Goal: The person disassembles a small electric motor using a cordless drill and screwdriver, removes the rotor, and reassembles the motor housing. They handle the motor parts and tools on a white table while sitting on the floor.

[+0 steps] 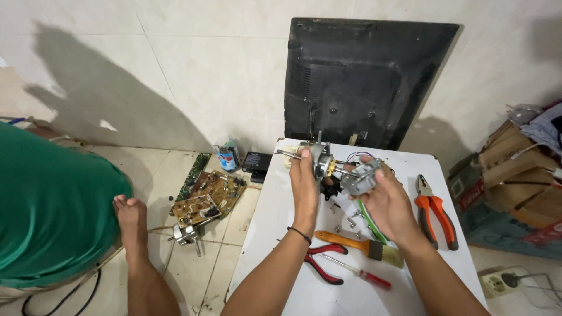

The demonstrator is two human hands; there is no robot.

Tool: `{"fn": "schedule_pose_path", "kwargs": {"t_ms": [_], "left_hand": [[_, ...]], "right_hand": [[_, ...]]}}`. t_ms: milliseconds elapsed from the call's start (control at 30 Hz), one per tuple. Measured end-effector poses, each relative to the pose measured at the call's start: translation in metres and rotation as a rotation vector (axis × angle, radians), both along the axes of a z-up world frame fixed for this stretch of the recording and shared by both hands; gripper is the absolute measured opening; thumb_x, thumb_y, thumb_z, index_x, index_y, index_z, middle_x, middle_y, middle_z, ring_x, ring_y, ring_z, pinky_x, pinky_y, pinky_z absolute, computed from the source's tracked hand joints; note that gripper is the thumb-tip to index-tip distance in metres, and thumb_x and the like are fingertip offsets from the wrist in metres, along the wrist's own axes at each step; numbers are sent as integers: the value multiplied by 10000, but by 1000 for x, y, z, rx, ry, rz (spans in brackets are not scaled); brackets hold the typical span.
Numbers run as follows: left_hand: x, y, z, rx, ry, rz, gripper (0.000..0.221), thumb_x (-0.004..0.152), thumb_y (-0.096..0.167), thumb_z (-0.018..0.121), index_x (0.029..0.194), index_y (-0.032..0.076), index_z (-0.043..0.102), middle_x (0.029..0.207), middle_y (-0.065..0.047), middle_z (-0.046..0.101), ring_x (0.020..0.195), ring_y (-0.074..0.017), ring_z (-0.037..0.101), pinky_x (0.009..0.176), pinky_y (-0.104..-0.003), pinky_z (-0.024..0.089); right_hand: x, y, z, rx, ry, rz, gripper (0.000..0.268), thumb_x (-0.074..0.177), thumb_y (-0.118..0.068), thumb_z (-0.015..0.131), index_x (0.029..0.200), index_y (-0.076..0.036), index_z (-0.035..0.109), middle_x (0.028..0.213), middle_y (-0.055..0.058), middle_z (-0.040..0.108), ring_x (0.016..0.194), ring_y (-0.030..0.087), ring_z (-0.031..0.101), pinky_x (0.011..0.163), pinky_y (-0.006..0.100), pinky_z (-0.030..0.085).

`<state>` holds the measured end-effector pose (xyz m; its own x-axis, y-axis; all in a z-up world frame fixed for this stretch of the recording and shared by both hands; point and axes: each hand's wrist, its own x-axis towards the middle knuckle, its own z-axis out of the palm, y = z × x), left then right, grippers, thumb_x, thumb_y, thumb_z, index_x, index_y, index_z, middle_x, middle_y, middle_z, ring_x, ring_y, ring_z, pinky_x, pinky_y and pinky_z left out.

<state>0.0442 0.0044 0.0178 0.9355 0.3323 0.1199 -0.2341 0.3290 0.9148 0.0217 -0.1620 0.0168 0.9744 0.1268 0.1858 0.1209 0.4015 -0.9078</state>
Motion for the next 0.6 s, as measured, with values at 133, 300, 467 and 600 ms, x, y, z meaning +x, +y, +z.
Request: {"fn": "schedule_pose_path", "kwargs": {"t_ms": [133, 300, 467, 600], "left_hand": [[-3, -4, 5, 117, -126, 63, 420, 1068, 344, 421, 1241, 4, 596, 1070, -167, 560, 922, -258, 600, 697, -367, 571], [-6, -7, -1, 162, -206, 85, 354, 1034, 353, 477, 1211, 76, 608, 1085, -139, 606, 832, -183, 557, 534, -303, 599], [-17, -12, 3, 266, -325, 78, 326, 1038, 345, 461, 1250, 118, 560, 1063, -138, 651, 964, -253, 622, 833, -441, 544], [-20, -15, 3, 286, -357, 83, 341, 1038, 383, 476, 1253, 128, 551, 1050, -122, 659, 996, -257, 631, 898, -451, 519]], "right_hand": [[-9, 8, 13, 102, 1, 74, 649, 966, -369, 423, 1547, -80, 413, 1291, 184, 600, 1076, 270, 589, 861, 427, 517], [-10, 8, 12, 225, -37, 93, 699, 955, -381, 414, 1573, -55, 421, 1173, 144, 629, 1062, 245, 605, 926, 444, 527], [-8, 6, 9, 226, -76, 103, 715, 940, -368, 431, 1579, -48, 417, 1156, 177, 649, 1027, 263, 617, 914, 464, 542], [-11, 10, 12, 203, -87, 92, 712, 940, -372, 424, 1576, -53, 425, 1169, 174, 651, 1045, 264, 619, 935, 469, 532]]}}
